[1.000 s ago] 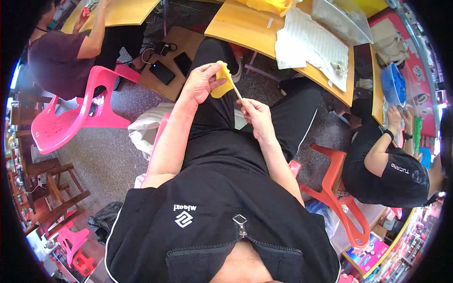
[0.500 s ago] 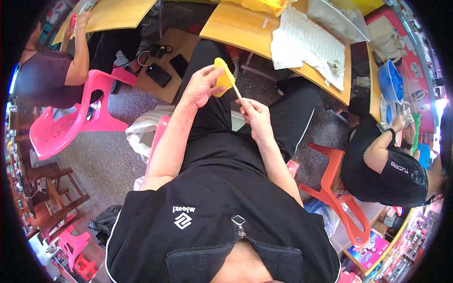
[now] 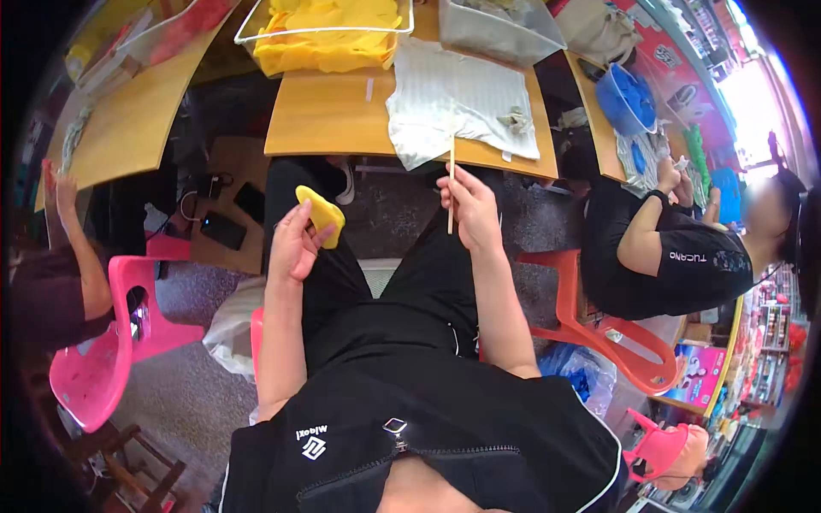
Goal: Assembling small yellow clay or wax figurine components, likely for a festival or craft.
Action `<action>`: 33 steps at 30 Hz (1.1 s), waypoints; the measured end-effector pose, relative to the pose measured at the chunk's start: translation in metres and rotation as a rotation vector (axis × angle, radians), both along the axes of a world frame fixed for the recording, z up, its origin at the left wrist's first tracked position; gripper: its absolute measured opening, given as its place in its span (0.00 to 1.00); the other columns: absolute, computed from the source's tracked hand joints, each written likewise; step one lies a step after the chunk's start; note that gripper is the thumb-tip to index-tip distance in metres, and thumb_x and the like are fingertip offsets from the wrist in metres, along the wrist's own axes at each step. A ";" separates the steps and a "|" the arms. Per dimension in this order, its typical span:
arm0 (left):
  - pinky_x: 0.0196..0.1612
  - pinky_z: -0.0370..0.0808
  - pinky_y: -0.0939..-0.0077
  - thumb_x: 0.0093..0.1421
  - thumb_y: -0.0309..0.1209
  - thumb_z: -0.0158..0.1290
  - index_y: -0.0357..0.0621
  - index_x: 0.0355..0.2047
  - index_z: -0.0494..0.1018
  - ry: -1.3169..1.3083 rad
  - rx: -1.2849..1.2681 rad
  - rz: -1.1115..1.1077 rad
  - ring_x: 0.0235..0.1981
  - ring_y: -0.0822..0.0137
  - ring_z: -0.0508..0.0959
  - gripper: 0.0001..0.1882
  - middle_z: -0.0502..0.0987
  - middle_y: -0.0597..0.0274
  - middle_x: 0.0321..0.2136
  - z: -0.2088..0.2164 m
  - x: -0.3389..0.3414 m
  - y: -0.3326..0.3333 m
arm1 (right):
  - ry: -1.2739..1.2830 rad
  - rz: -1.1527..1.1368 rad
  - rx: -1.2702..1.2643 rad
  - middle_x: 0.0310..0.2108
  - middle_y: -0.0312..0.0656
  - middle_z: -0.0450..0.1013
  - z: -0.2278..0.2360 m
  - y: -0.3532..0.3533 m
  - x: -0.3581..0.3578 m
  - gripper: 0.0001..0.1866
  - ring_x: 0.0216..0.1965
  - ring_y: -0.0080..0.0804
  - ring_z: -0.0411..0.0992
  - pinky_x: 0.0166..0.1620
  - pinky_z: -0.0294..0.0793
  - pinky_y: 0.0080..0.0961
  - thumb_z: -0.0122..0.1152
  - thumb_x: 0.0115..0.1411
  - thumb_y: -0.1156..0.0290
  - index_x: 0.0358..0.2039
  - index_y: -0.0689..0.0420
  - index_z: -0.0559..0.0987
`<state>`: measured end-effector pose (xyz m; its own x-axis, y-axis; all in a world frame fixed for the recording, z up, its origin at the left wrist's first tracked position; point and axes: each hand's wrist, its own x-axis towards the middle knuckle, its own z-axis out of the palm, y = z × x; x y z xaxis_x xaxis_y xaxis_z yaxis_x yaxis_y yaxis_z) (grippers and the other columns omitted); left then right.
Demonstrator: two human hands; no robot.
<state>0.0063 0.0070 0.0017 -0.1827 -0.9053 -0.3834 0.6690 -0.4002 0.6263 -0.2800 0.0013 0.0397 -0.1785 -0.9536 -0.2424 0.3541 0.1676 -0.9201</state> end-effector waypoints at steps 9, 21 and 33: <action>0.35 0.81 0.74 0.63 0.35 0.50 0.37 0.38 0.73 -0.057 0.108 -0.308 0.35 0.68 0.79 0.12 0.77 0.59 0.34 -0.042 -0.026 0.007 | 1.657 -0.247 -0.424 0.44 0.53 0.72 0.001 -0.141 -0.113 0.19 0.46 0.48 0.70 0.54 0.66 0.36 0.60 0.53 0.65 0.44 0.61 0.76; 0.34 0.81 0.74 0.62 0.34 0.51 0.37 0.38 0.73 -0.081 0.137 -0.321 0.34 0.67 0.80 0.12 0.77 0.58 0.34 -0.044 -0.028 0.004 | 0.637 -0.222 -0.085 0.38 0.46 0.76 -0.009 -0.139 -0.179 0.15 0.42 0.32 0.74 0.45 0.73 0.31 0.54 0.57 0.69 0.43 0.61 0.77; 0.36 0.80 0.75 0.62 0.36 0.50 0.40 0.39 0.72 -0.010 0.092 -0.306 0.35 0.68 0.79 0.12 0.77 0.61 0.35 -0.037 -0.022 0.015 | -0.899 0.202 -0.158 0.51 0.48 0.68 -0.010 -0.029 -0.015 0.23 0.47 0.37 0.70 0.49 0.72 0.38 0.53 0.55 0.75 0.53 0.61 0.67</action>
